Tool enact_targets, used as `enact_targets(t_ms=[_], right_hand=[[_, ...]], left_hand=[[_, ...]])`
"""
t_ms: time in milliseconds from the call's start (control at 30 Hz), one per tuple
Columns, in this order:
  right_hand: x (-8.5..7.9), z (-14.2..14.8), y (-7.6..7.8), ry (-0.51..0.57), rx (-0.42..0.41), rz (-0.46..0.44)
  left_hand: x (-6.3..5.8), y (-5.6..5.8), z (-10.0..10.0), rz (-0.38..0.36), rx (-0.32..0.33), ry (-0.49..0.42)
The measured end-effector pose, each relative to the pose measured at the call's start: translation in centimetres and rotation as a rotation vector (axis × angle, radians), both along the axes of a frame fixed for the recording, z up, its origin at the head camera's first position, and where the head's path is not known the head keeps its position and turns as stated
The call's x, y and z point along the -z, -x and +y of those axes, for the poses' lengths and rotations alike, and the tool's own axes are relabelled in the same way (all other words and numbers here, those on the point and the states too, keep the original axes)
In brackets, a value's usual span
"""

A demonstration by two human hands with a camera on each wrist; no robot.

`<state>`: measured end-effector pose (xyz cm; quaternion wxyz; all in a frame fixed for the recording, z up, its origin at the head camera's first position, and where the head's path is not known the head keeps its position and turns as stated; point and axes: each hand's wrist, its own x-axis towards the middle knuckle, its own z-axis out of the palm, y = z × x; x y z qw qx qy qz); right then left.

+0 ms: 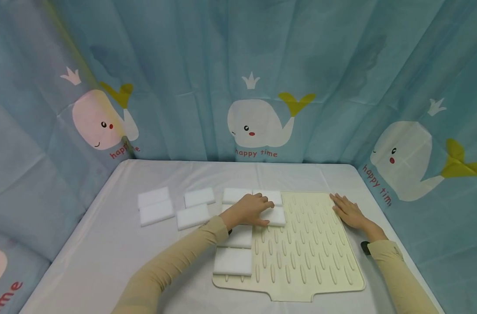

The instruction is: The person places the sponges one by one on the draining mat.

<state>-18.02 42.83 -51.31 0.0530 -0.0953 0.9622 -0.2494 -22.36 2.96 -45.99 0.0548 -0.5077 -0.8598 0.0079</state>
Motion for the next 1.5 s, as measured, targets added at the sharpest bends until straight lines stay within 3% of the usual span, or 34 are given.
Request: enact_targets(t_ms=[300,667,1233,1500], right_hand=[[0.1,0.1,-0.1,0.000,0.005,0.019],[0.2,0.1,0.0,-0.015,0.008,0.018],[0.0,-0.1,0.0,-0.007,0.018,0.015],[0.2,-0.1,0.0,-0.004,0.018,0.033]], left_hand=[[0.4,0.3,0.4,0.000,-0.029,0.054],[-0.5,0.3,-1.7,-0.056,-0.089,-0.004],[-1.4,1.6,-8.6,-0.129,-0.236,-0.165],[-1.0,2.1,-12.9,-0.150,-0.316,-0.210]])
